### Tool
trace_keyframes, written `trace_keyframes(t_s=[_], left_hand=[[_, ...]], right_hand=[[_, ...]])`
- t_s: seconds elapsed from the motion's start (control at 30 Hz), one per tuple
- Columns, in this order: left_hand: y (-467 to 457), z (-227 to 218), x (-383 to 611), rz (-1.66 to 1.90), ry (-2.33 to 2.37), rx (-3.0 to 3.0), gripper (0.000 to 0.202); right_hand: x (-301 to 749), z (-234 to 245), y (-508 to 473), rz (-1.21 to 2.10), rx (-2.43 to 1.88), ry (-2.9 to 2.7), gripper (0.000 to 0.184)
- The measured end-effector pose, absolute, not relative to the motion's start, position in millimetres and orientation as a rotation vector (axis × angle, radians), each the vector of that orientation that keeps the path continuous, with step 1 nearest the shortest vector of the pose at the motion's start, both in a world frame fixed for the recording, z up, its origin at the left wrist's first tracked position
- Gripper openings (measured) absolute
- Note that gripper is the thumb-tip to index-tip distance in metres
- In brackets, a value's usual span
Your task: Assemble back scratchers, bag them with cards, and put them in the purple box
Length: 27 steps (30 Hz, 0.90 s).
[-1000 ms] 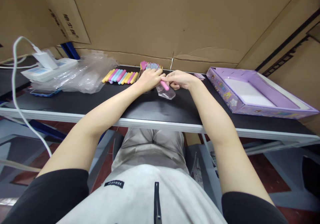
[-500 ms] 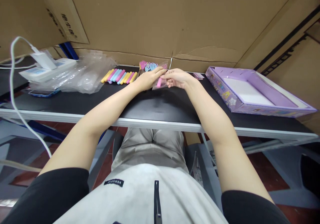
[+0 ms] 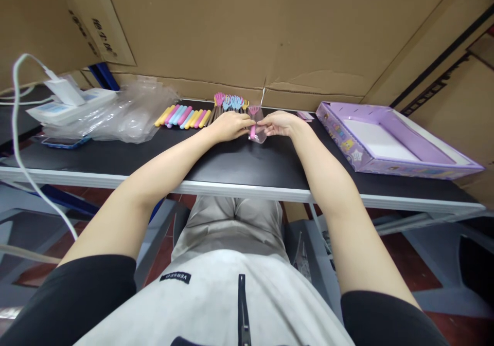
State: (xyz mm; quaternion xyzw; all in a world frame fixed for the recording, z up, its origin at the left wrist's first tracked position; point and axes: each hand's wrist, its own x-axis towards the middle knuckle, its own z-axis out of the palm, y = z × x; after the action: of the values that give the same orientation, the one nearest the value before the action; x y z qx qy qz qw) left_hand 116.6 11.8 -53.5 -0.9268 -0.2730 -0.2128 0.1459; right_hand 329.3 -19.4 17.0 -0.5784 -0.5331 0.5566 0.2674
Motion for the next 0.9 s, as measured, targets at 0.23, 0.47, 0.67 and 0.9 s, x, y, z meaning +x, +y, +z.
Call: trace_keyframes(t_s=[0.23, 0.47, 0.67, 0.9], left_hand=[[3, -52, 121, -0.605, -0.787, -2.713, 0.044], [-2, -50, 127, -0.567, -0.718, -2.823, 0.05], [-7, -49, 132, -0.544, -0.724, -2.844, 0.047], [-8, -51, 134, -0.612, -0.711, -2.886, 0.042]], right_hand=[[327, 14, -21, 1.447, -1.603, -1.377, 0.022], [332, 6, -13, 1.461, -1.676, -1.397, 0.023], [340, 6, -7, 1.362, -1.854, -1.631, 0.024], [387, 2, 19, 0.756, -1.916, -1.536, 0.016]])
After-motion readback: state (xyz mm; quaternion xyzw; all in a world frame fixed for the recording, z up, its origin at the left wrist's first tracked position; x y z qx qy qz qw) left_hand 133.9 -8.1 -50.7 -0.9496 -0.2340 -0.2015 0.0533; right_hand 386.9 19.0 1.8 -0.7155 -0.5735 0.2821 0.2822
